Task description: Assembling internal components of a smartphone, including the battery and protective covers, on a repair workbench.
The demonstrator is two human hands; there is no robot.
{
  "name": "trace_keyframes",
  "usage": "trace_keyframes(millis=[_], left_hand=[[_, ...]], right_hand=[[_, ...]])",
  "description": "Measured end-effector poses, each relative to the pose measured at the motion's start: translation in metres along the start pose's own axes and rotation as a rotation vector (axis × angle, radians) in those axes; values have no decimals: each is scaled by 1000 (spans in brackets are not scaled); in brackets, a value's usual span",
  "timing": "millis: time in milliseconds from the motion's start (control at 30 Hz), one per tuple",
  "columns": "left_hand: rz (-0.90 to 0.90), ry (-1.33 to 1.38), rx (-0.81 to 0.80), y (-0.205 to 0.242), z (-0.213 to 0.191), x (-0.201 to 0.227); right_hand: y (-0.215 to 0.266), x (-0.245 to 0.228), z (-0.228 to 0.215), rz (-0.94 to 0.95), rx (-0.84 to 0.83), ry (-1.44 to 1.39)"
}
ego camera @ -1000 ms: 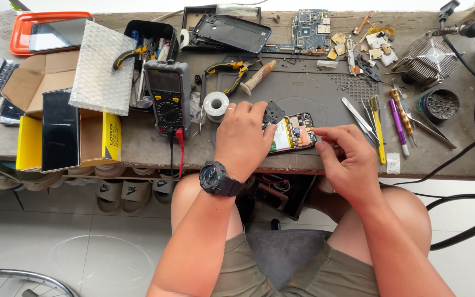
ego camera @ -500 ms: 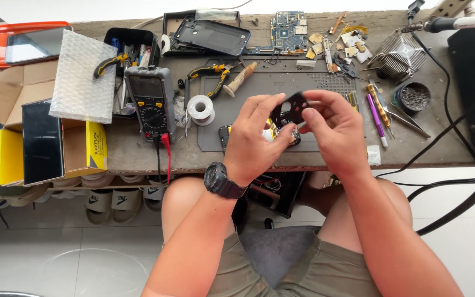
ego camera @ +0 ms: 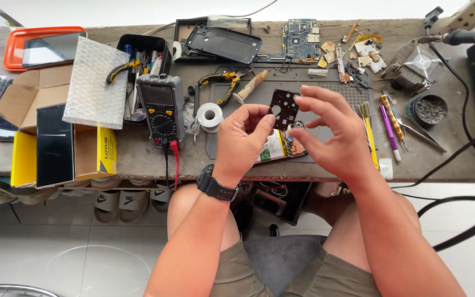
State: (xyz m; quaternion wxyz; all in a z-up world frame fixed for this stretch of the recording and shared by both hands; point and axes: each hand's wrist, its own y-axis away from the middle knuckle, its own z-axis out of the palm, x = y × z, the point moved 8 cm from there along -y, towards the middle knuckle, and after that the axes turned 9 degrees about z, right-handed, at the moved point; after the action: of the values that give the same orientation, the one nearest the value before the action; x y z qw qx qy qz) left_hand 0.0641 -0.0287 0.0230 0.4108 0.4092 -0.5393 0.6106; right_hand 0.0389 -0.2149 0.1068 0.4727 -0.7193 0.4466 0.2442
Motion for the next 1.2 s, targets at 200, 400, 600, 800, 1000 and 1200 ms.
trace_keyframes(millis=[200, 400, 600, 800, 1000, 1200], left_hand=[[-133, 64, -68, 4, 5, -7], [-170, 46, -107, 11, 12, -11], [-176, 49, -142, 13, 16, -3], [-102, 131, -111, 6, 14, 0], [-84, 106, 40, -5, -20, 16], [-112, 84, 152, -8, -36, 20]], right_hand=[[5, 5, 5, -17, -22, 82], [9, 10, 2, 9, -52, 92], [10, 4, 0, 14, -61, 95], [7, 17, -12, 40, -46, 95], [2, 29, -23, 102, -111, 204], [2, 34, -21, 138, -160, 211]])
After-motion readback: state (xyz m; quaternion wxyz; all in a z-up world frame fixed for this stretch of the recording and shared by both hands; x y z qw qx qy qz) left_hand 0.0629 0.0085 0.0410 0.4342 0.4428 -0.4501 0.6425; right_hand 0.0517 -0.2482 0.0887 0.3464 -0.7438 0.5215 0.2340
